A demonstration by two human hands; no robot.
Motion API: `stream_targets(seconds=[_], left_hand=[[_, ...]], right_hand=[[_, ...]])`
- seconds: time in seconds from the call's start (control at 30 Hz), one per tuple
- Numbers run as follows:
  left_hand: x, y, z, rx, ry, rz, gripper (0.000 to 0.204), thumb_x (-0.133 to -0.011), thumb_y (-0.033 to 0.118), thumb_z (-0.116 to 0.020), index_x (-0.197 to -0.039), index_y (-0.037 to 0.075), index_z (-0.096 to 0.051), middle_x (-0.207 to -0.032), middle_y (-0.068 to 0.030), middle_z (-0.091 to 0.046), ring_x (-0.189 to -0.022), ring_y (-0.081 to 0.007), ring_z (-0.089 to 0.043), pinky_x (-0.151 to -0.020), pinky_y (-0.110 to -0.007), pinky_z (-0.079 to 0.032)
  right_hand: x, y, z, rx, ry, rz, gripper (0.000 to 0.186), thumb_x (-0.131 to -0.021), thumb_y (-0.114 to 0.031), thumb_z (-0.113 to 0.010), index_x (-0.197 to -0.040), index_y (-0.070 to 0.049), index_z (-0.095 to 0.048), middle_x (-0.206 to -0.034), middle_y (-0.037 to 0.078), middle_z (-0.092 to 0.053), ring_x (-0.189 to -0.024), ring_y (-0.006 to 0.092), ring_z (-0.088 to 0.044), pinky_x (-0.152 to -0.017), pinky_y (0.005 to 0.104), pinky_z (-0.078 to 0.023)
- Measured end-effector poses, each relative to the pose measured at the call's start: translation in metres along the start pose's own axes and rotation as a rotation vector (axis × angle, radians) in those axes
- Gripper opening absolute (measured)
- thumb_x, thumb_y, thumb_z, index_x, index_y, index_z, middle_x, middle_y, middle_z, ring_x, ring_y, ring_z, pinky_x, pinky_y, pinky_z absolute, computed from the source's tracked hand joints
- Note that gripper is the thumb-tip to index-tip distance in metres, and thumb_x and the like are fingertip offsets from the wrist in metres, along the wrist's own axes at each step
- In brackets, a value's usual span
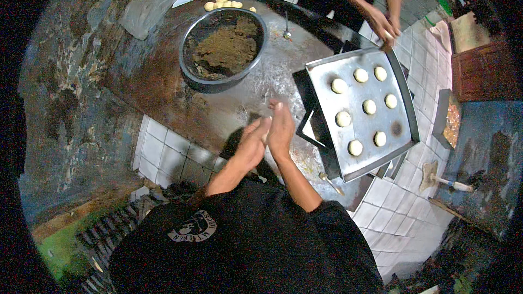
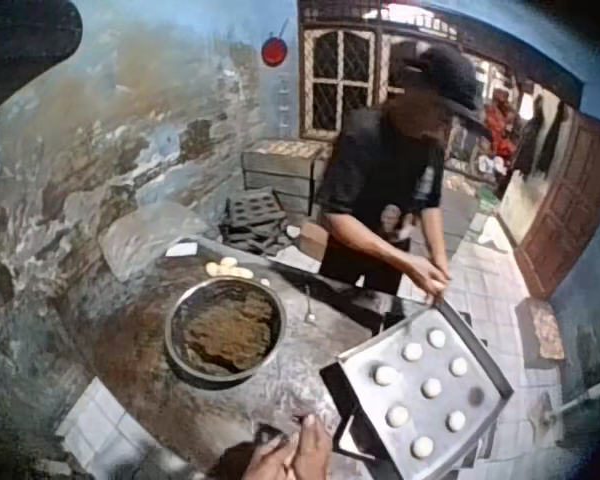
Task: The person prepares buns by taking pieces of dough from a central bowl, filling them with a dark filling, and placing the shaped buns onto a metal tray.
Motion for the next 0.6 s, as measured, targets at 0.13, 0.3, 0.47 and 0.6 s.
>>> stream_targets(seconds=[0.13, 0.3, 0.47, 0.6], left_hand=[[0.007, 0.079, 0.028, 0.214, -0.139, 0.045, 0.043, -0.106, 0.035, -0.058, -0.14, 0.009, -0.054, -0.135, -0.0022, -0.06, -0.129, -0.0161, -0.055, -0.112, -0.037, -0.041], [-0.003, 0.147, 0.12, 0.449, -0.07, -0.054, 0.051, -0.099, 0.046, -0.067, -0.135, 0.012, -0.057, -0.131, -0.003, -0.064, -0.124, -0.0203, -0.06, -0.108, -0.04, -0.047], [-0.001, 0.22, 0.208, 0.329, 0.266, -0.12, 0.036, -0.097, 0.032, -0.071, -0.12, 0.005, -0.066, -0.117, -0.0076, -0.071, -0.115, -0.0226, -0.067, -0.106, -0.04, -0.05], [0.012, 0.252, 0.249, 0.39, 0.29, -0.19, 0.031, -0.098, 0.029, -0.07, -0.119, 0.006, -0.066, -0.12, -0.0073, -0.07, -0.116, -0.0226, -0.066, -0.105, -0.041, -0.051]], right_hand=[[-0.004, 0.006, -0.095, -0.348, -0.258, -0.184, 0.059, -0.112, -0.049, -0.033, -0.13, -0.001, -0.062, -0.107, 0.011, -0.069, -0.092, 0.016, -0.064, -0.081, 0.0293, -0.05], [-0.019, -0.015, -0.213, -0.469, -0.849, -0.453, 0.078, -0.101, -0.07, -0.04, -0.14, -0.004, -0.057, -0.127, 0.008, -0.066, -0.112, 0.0193, -0.064, -0.098, 0.0322, -0.051], [-0.181, -0.044, -0.248, 0.634, -0.395, 0.469, 0.05, -0.09, -0.03, -0.076, -0.132, -0.006, -0.063, -0.121, 0.023, -0.068, -0.106, 0.0425, -0.066, -0.084, 0.0474, -0.054], [-0.239, -0.027, -0.308, 0.9, -0.647, 0.941, 0.051, -0.091, -0.029, -0.074, -0.135, -0.009, -0.061, -0.124, 0.023, -0.066, -0.12, 0.0384, -0.062, -0.1, 0.0456, -0.051]])
Point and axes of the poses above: each hand's wrist, its own x-axis away from the middle knuckle, its own z-axis out of the back of the hand, y = z × x, the point moved 8 cm from there along -x, towards the middle knuckle
